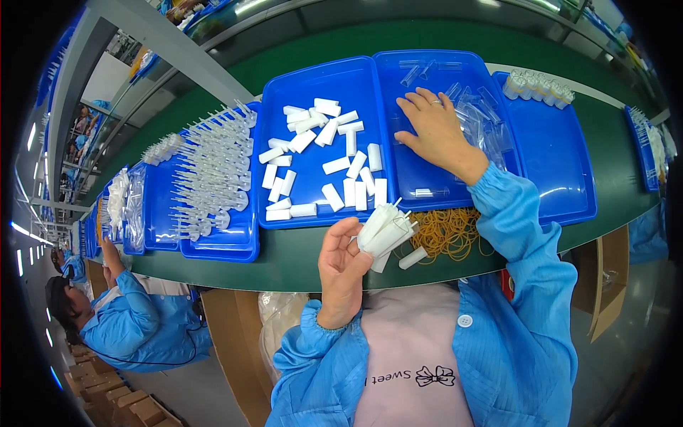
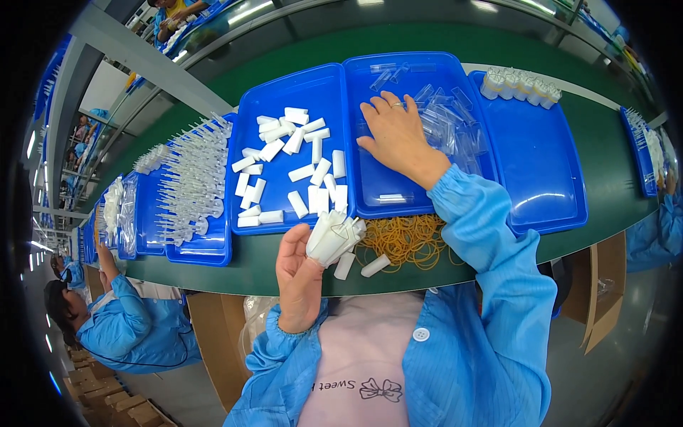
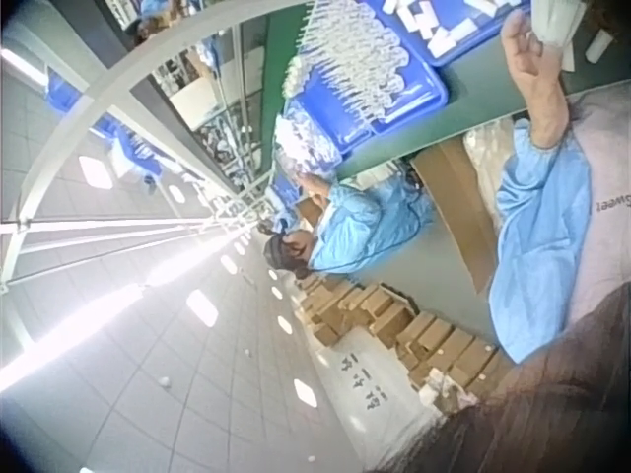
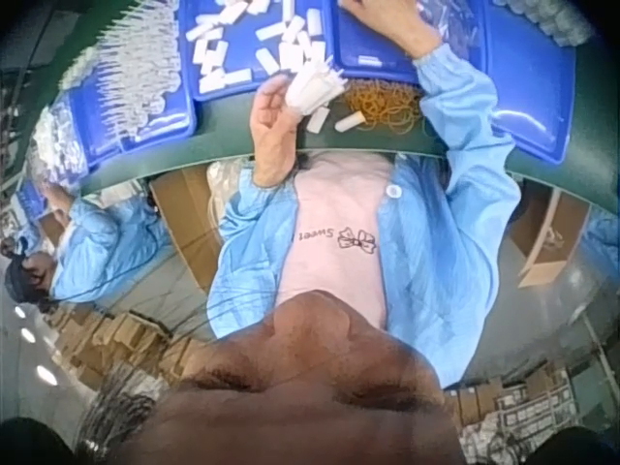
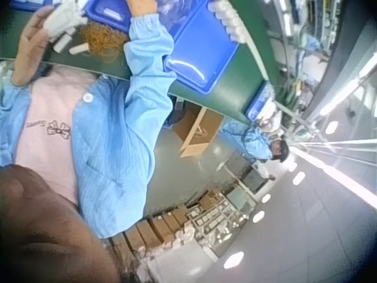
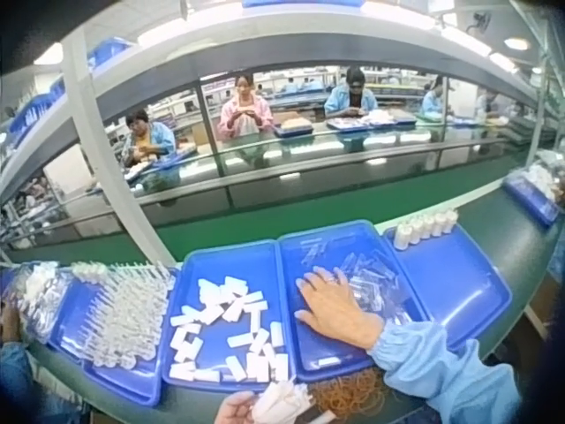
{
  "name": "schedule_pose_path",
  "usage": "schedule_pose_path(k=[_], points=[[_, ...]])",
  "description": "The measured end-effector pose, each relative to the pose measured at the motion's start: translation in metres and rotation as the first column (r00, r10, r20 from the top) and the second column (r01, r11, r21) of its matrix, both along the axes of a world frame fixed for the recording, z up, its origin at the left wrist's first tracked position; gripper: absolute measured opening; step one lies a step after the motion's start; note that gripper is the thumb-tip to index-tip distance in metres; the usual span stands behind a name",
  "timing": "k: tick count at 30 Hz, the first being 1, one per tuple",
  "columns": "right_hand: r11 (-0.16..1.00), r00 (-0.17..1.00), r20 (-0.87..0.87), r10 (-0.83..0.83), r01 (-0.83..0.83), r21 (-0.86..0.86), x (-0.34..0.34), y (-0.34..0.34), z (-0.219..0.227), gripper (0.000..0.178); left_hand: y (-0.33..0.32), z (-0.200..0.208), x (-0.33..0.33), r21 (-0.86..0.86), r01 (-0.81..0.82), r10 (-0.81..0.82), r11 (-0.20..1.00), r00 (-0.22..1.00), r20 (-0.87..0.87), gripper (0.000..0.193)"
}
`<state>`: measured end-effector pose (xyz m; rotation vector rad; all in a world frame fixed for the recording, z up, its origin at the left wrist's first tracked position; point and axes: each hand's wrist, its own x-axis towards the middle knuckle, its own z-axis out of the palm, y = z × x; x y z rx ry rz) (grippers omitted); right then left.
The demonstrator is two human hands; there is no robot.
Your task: The person assembles plastic components by attaching white plastic pieces around a core, sliding a clear plastic sleeve over them, securing the bundle with a rubber band, and placing the finished unit onto a tray.
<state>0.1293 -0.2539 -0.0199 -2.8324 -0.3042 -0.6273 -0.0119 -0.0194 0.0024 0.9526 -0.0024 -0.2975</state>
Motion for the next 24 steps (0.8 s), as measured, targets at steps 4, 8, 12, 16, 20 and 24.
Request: schedule_pose_path(k=[4,8,12,16,20,24], points=[[0.999,0.997,-0.073,0.019,-0.022,-0.04,0.003,0.006,-0.001,0.053,0.007,-0.003,-0.001,0.015,-0.018,0.018,1.0,1.0,0.003,0.051],[0.999,0.979,-0.2,0.032,-0.024,0.045,-0.01,0.018,0.017,0.043,0.006,-0.006,0.0,0.075,-0.057,0.055,0.996,0.998,0.027,0.049],[0.982,0.989,-0.118,0.088,-0.066,0.179,-0.019,0.019,0.017,0.034,0.005,-0.007,-0.001,0.07,-0.037,0.035,0.997,0.999,0.034,0.048],[0.816,0.944,-0.189,0.27,-0.12,0.566,-0.041,0.016,0.061,0.038,0.006,-0.005,-0.001,0.076,-0.072,0.07,0.994,0.997,0.038,0.048],[0.303,0.826,-0.056,0.56,-0.141,0.942,-0.068,0.019,0.085,0.035,0.006,-0.005,0.0,0.025,-0.088,0.085,0.996,0.99,0.11,0.051],[-0.032,0.82,0.02,0.572,-0.002,0.999,-0.096,0.026,0.095,0.025,0.004,-0.005,-0.002,0.109,-0.096,0.071,0.989,0.975,0.212,0.053]])
